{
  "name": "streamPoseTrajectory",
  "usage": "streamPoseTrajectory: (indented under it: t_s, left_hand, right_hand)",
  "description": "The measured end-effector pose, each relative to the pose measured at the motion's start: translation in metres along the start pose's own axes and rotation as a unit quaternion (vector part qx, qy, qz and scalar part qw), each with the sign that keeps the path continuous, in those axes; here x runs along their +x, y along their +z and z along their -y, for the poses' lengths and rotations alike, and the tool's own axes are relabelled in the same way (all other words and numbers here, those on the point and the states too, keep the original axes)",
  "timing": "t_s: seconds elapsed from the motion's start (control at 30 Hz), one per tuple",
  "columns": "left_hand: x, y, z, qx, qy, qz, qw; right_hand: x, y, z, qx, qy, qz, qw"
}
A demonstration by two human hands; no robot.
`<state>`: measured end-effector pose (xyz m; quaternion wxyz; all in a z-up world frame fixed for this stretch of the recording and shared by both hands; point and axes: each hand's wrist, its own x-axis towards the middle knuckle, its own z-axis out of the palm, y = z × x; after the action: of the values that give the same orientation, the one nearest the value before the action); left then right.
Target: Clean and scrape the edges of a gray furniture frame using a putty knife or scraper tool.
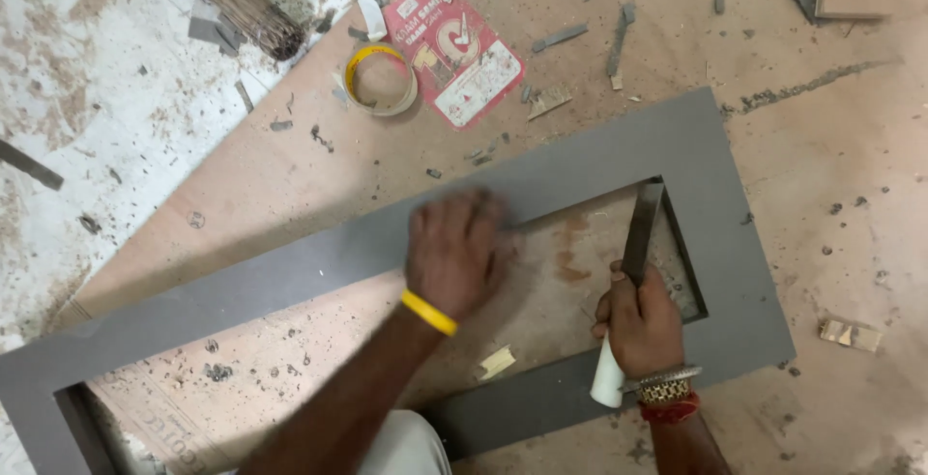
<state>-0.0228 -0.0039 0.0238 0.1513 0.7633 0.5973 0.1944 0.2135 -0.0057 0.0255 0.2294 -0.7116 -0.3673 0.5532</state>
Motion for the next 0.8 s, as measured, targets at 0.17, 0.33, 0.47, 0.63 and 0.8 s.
streamPoseTrajectory:
  t_s: [0.17,0.33,0.47,0.63,0.8]
  left_hand:
    - [0.030,0.002,0.022,0.079,-0.072,-0.057,0.993]
    - [0.034,-0.002,0.020,0.075,-0.100,-0.002,0.992]
    - [0.030,0.002,0.022,0.086,-0.102,-0.004,0.991]
    - [0.033,0.000,0.019,0.087,-0.099,0.004,0.991]
    - [0.034,-0.001,0.020,0.098,-0.098,0.012,0.990]
  right_hand:
    - [0.010,-0.008,-0.003,-0.107,0.011,-0.013,0.994]
    - [0.013,0.013,0.001,-0.095,0.002,-0.090,0.991]
    - [0.009,0.017,0.003,-0.141,-0.033,-0.103,0.984]
    - [0.008,0.006,0.003,-0.158,-0.017,-0.091,0.983]
    - [0.015,-0.010,0.002,-0.268,-0.060,-0.090,0.957]
